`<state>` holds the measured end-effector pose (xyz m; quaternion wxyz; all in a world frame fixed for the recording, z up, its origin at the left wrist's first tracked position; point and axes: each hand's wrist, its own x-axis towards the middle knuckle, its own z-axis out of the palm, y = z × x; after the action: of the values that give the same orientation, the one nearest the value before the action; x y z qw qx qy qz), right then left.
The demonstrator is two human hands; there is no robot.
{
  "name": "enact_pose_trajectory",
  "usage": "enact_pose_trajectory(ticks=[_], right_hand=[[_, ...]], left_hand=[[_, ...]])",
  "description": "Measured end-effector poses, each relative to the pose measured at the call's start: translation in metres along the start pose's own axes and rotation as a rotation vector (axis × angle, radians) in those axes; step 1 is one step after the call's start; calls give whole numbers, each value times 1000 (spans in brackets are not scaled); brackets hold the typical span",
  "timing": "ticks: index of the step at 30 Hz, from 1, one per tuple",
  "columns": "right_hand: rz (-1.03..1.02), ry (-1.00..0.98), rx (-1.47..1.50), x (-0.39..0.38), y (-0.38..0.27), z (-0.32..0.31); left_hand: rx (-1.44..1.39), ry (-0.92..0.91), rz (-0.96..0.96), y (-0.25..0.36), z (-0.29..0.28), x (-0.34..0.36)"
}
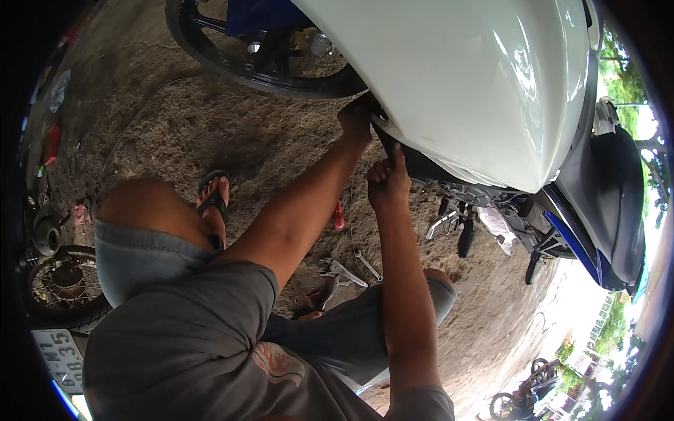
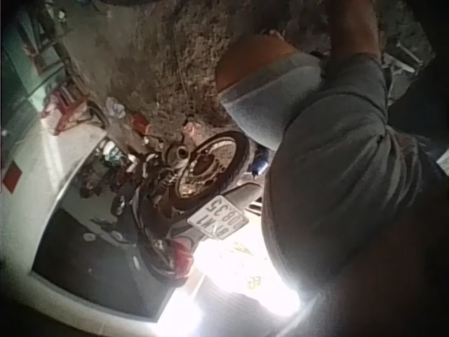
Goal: Removing and replacing plastic fairing panels and screws on a motorcycle.
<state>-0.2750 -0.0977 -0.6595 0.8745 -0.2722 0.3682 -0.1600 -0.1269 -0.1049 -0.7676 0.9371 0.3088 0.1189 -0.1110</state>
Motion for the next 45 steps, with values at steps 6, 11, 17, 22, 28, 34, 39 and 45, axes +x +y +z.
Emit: enact_pose_trajectory(ticks=[6,11,17,22,28,34,39,45], right_hand=[[16,2,13,0,0,1],[14,5,1,-2,0,2],[38,0,24,-1,-1,1],[-6,8,4,-1,-1,1],[-18,-10,-21,-3,-1,2],[-3,10,0,-4,0,3],[19,32,14,-2,1,4],[34,16,16,-2,-1,4]], left_hand=[[-10,25,-41,-6,-3,4],[-14,44,-9,-6,-3,7],[-77,49,-46,-2,1,1],[-40,63,-62,-2,4,3],[-9,49,-65,-8,-1,7],[-32,87,-17,-5,-1,7],[-59,-57,-30,-3,-13,7],[-199,-276,-383,-3,-23,22]])
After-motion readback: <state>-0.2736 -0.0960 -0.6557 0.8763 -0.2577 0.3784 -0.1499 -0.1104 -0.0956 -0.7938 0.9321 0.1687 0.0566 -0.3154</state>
